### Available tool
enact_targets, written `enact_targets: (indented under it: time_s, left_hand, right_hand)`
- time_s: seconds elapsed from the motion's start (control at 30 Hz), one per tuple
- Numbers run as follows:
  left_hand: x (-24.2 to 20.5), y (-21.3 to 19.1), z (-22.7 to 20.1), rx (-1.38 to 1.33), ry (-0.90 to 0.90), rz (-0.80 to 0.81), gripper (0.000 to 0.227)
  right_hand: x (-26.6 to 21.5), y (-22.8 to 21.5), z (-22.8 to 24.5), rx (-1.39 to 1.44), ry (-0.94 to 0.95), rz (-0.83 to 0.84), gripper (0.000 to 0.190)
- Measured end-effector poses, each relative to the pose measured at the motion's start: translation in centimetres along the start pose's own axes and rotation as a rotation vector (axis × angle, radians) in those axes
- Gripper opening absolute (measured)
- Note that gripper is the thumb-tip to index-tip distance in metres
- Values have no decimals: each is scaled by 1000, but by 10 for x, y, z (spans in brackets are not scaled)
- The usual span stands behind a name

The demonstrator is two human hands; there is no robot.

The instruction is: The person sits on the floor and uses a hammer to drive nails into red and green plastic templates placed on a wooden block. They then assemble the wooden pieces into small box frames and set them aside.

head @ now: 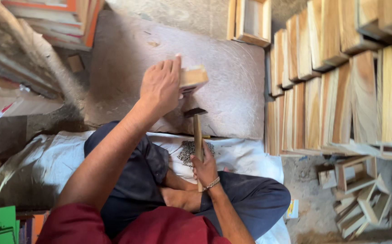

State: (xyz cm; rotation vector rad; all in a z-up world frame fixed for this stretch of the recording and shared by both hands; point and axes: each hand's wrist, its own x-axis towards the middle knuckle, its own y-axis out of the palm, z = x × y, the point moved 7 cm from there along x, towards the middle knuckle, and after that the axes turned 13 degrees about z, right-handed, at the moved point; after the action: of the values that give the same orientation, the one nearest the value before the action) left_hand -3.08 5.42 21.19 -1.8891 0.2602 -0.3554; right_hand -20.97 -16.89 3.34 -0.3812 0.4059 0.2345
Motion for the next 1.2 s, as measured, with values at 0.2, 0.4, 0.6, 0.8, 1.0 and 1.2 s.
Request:
enact_targets:
  time_s: [0.2, 0.4, 0.6, 0.8, 1.0, 1.2]
  left_hand:
    - [0, -10, -10, 115, 12, -18, 80]
    - [5, -11, -8, 140, 25, -24, 62]
    - [5, 2, -5, 138, 34, -22, 54]
    - [14, 4, 1, 135, -8, 83, 57]
    - [43, 12, -16, -46, -20, 237, 52]
    - [44, 9, 22, -590, -111, 120, 57]
  right_hand:
    - [-57, -43, 95, -311, -400, -239, 69]
    - [-66, -63, 187, -439, -556, -367, 60]
    - [-42, -44, 182, -597, -300, -182, 65]
    - [-89, -46, 149, -497, -526, -267, 69]
    - [-80, -31, 0, 339, 97, -23, 80]
    - [-70, -41, -57, 447, 113, -73, 84]
